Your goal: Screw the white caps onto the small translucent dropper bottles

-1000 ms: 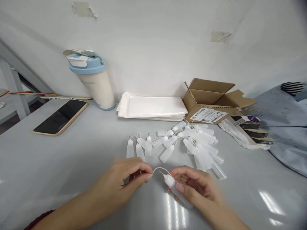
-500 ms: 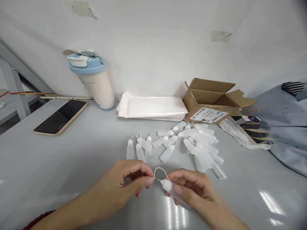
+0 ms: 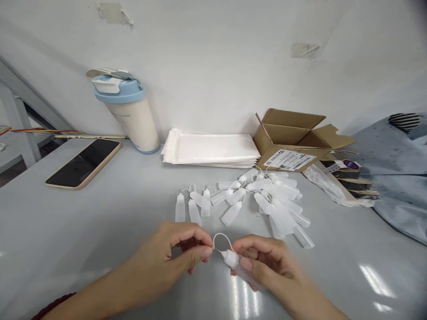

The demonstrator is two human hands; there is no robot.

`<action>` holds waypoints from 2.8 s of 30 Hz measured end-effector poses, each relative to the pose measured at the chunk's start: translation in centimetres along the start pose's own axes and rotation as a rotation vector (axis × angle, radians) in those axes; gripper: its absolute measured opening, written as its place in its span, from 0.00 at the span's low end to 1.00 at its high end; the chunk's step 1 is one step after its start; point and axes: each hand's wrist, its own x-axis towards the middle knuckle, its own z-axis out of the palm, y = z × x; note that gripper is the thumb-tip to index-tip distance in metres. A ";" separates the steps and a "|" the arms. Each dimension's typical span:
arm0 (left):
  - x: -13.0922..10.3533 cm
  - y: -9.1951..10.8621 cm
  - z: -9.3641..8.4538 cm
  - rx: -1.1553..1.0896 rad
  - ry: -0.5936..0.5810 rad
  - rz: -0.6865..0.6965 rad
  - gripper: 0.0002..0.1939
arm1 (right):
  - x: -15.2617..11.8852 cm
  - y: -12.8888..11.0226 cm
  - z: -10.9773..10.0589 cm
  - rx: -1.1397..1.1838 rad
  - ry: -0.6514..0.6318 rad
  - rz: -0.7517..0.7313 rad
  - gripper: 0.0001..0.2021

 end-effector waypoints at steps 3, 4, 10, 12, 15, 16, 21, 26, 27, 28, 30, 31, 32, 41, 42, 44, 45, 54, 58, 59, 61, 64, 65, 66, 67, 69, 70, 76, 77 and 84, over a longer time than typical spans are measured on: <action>0.1 0.0 0.0 0.004 0.000 -0.011 0.10 | -0.1 0.3 0.0 -0.026 0.007 -0.001 0.15; 0.1 -0.1 0.0 0.004 -0.004 -0.015 0.10 | -0.1 0.4 -0.1 -0.026 0.009 -0.005 0.16; 0.0 0.0 -0.1 0.076 -0.008 -0.020 0.12 | 0.0 0.5 -0.1 -0.014 0.007 0.001 0.17; -0.1 0.1 0.0 0.089 -0.022 -0.013 0.13 | -0.1 0.5 -0.1 -0.014 0.009 0.005 0.16; -0.2 0.0 0.2 0.106 -0.020 0.015 0.12 | -0.2 0.6 -0.2 -0.030 0.023 0.010 0.14; -0.2 0.0 0.3 0.118 -0.011 0.030 0.12 | -0.2 0.7 -0.2 -0.038 0.023 0.015 0.13; -0.3 -0.2 0.7 0.179 0.004 0.065 0.11 | -0.1 0.7 -0.2 -0.108 0.028 0.063 0.11; -0.5 -0.5 1.2 0.178 0.027 0.082 0.11 | 0.0 0.5 -0.1 -0.149 0.046 0.033 0.10; -0.4 -0.5 1.3 0.178 0.029 0.095 0.11 | 0.0 0.5 -0.1 -0.146 0.047 0.030 0.10; -0.4 -0.6 1.4 0.181 0.033 0.103 0.11 | 0.0 0.6 -0.1 -0.140 0.046 0.031 0.09; -0.3 -0.8 1.5 0.190 0.042 0.102 0.11 | -0.1 0.7 0.0 -0.129 0.043 0.034 0.09; -0.3 -0.9 1.5 0.195 0.048 0.100 0.11 | -0.1 0.7 0.0 -0.125 0.044 0.034 0.09; -0.3 -0.9 1.5 0.199 0.052 0.102 0.11 | 0.0 0.8 0.1 -0.125 0.041 0.031 0.08; -0.4 -1.1 1.9 0.232 0.103 0.221 0.10 | -0.1 1.0 0.3 -0.146 0.046 0.034 0.09; -0.4 -1.2 2.0 0.235 0.112 0.233 0.10 | -0.1 1.0 0.3 -0.150 0.049 0.038 0.09; -0.4 -1.4 2.1 0.243 0.119 0.259 0.10 | -0.1 1.0 0.4 -0.155 0.055 0.043 0.09; -0.4 -1.4 2.1 0.247 0.118 0.271 0.10 | -0.1 0.9 0.5 -0.151 0.055 0.042 0.10; -0.9 -0.5 0.8 0.202 0.238 0.284 0.10 | -0.3 0.6 0.2 -0.119 0.027 -0.028 0.17; -1.1 0.3 0.2 0.144 0.287 0.121 0.11 | 0.0 0.9 -0.2 -0.128 0.076 -0.086 0.16; -1.1 0.4 0.1 0.125 0.281 0.085 0.12 | 0.1 0.9 -0.2 -0.132 0.084 -0.093 0.16; -1.2 0.5 0.0 0.095 0.260 0.043 0.13 | 0.0 0.9 -0.2 -0.148 0.102 -0.097 0.16; -1.1 0.6 0.0 0.088 0.226 0.028 0.13 | -0.1 0.7 -0.2 -0.184 0.110 -0.073 0.17; -1.1 0.6 0.0 0.091 0.218 0.021 0.13 | -0.2 0.6 -0.1 -0.197 0.109 -0.061 0.17; -1.0 0.7 0.0 0.096 0.211 0.013 0.13 | -0.2 0.6 -0.1 -0.210 0.102 -0.052 0.17; -1.0 0.7 0.1 0.101 0.208 0.008 0.14 | -0.3 0.5 -0.1 -0.223 0.096 -0.046 0.17; -0.9 0.7 0.1 0.108 0.202 0.012 0.15 | -0.3 0.5 -0.1 -0.247 0.089 -0.051 0.17; -0.9 0.7 0.1 0.109 0.201 0.013 0.15 | -0.3 0.6 -0.1 -0.260 0.081 -0.056 0.17; -0.9 0.3 0.3 0.131 0.186 0.059 0.15 | -0.2 0.9 0.1 -0.331 0.086 -0.070 0.19; -0.9 0.2 0.4 0.136 0.182 0.080 0.15 | -0.2 0.9 0.2 -0.338 0.089 -0.072 0.19; -0.7 -0.6 0.7 0.132 0.183 0.112 0.14 | -0.5 1.1 0.2 -0.396 0.089 -0.113 0.18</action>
